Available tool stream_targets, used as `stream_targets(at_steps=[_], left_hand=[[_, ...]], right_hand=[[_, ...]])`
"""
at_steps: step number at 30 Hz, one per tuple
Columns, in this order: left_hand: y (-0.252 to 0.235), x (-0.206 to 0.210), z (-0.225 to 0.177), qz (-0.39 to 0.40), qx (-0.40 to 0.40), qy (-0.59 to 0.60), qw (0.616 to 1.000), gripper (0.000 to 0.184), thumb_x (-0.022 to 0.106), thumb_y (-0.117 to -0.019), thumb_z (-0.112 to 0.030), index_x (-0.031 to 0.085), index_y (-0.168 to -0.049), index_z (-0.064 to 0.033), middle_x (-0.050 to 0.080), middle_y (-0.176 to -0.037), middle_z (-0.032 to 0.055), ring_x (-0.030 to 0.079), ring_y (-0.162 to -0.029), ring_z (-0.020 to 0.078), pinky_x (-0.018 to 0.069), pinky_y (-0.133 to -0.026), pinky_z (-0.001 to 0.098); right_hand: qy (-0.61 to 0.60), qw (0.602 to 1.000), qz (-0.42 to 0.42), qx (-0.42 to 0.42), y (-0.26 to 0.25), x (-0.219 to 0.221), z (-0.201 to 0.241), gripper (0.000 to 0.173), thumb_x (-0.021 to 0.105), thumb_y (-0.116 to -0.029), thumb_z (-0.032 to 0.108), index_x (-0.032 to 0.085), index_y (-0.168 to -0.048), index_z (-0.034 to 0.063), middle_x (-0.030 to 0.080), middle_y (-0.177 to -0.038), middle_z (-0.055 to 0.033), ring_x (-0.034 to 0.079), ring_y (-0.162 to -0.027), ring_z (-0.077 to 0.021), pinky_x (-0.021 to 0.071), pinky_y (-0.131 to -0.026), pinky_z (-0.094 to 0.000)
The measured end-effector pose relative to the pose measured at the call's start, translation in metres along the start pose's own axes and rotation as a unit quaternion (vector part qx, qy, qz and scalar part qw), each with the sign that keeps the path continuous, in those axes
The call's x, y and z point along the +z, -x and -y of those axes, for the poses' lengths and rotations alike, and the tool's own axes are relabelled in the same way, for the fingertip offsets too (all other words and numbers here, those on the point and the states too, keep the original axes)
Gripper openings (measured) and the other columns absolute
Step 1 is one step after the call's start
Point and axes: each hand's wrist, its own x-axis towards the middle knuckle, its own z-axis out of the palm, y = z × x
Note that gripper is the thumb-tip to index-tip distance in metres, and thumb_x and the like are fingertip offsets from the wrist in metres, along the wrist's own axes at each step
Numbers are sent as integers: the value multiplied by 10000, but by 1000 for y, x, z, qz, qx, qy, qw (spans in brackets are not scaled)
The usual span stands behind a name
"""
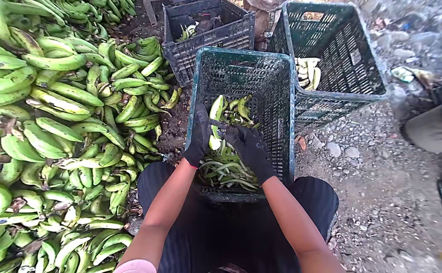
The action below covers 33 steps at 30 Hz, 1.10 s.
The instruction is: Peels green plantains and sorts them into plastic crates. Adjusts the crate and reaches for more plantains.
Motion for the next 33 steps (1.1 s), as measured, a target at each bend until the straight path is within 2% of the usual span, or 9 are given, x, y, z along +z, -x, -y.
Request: stream_targets(at_steps=[8,10,14,17,22,24,27,29,33], left_hand=[[27,23,0,112,-147,-27,982,684,47,-1076,-515,456,-1398,-72,646,-781,69,626,-569,166,565,-499,323],[21,14,-1,104,-92,-19,990,640,107,-1094,-476,487,-1402,-64,683,-887,56,662,-636,149,588,-534,307],[-5,-7,1,47,30,-34,998,666,236,-1065,-544,483,-1399,-24,672,-1133,51,660,-946,101,578,-837,310],[-10,-8,-13,-47,42,8,998,604,134,-1102,-456,461,-1386,-35,669,-889,34,669,-723,117,602,-652,295],[-4,-11,-2,-11,57,21,998,682,164,-1062,-569,409,-1440,-58,679,-887,29,671,-706,117,604,-638,291],[1,-8,6,26,15,-16,999,710,150,-1061,-566,425,-1451,-40,674,-1020,69,662,-792,125,590,-695,308],[16,10,6,78,-110,-43,990,600,123,-1091,-482,490,-1340,-78,665,-841,70,655,-643,168,575,-536,333],[23,17,6,128,-144,-55,980,629,122,-1090,-495,496,-1364,-71,657,-867,86,645,-692,176,573,-604,345],[9,11,6,86,-33,3,996,702,225,-1039,-623,473,-1369,-55,699,-899,19,675,-725,105,592,-620,279]], right_hand=[[-112,987,-81,79,-42,-19,-34,444,409,-1092,400,634,-1334,103,692,-1179,-173,645,-1125,-334,472,-954,-605],[-133,989,-56,40,-30,-27,-26,489,379,-1091,444,615,-1379,127,678,-1245,-155,626,-1185,-305,458,-1013,-585],[-60,997,23,-41,2,-19,-6,612,340,-1041,627,648,-1314,173,693,-1033,-150,668,-932,-348,522,-787,-630],[1,995,77,-58,8,-11,-1,539,482,-1018,560,620,-1405,210,646,-1265,-182,575,-1186,-424,444,-934,-682],[25,998,30,-44,5,-7,1,595,493,-993,621,616,-1408,212,608,-1283,-250,563,-1179,-482,448,-903,-702],[26,999,-5,-19,-5,-6,-2,638,460,-979,666,591,-1435,239,591,-1331,-248,542,-1228,-485,438,-930,-709],[2,997,-59,54,-26,-17,-7,555,455,-1020,564,604,-1428,217,604,-1344,-239,552,-1257,-460,443,-961,-688],[-55,993,-90,58,-37,-21,-23,539,412,-1043,505,608,-1404,155,649,-1282,-205,595,-1217,-395,448,-985,-651],[-94,994,-56,-2,-22,-21,-18,513,389,-1080,439,623,-1381,95,675,-1252,-193,622,-1191,-364,451,-1007,-627]])
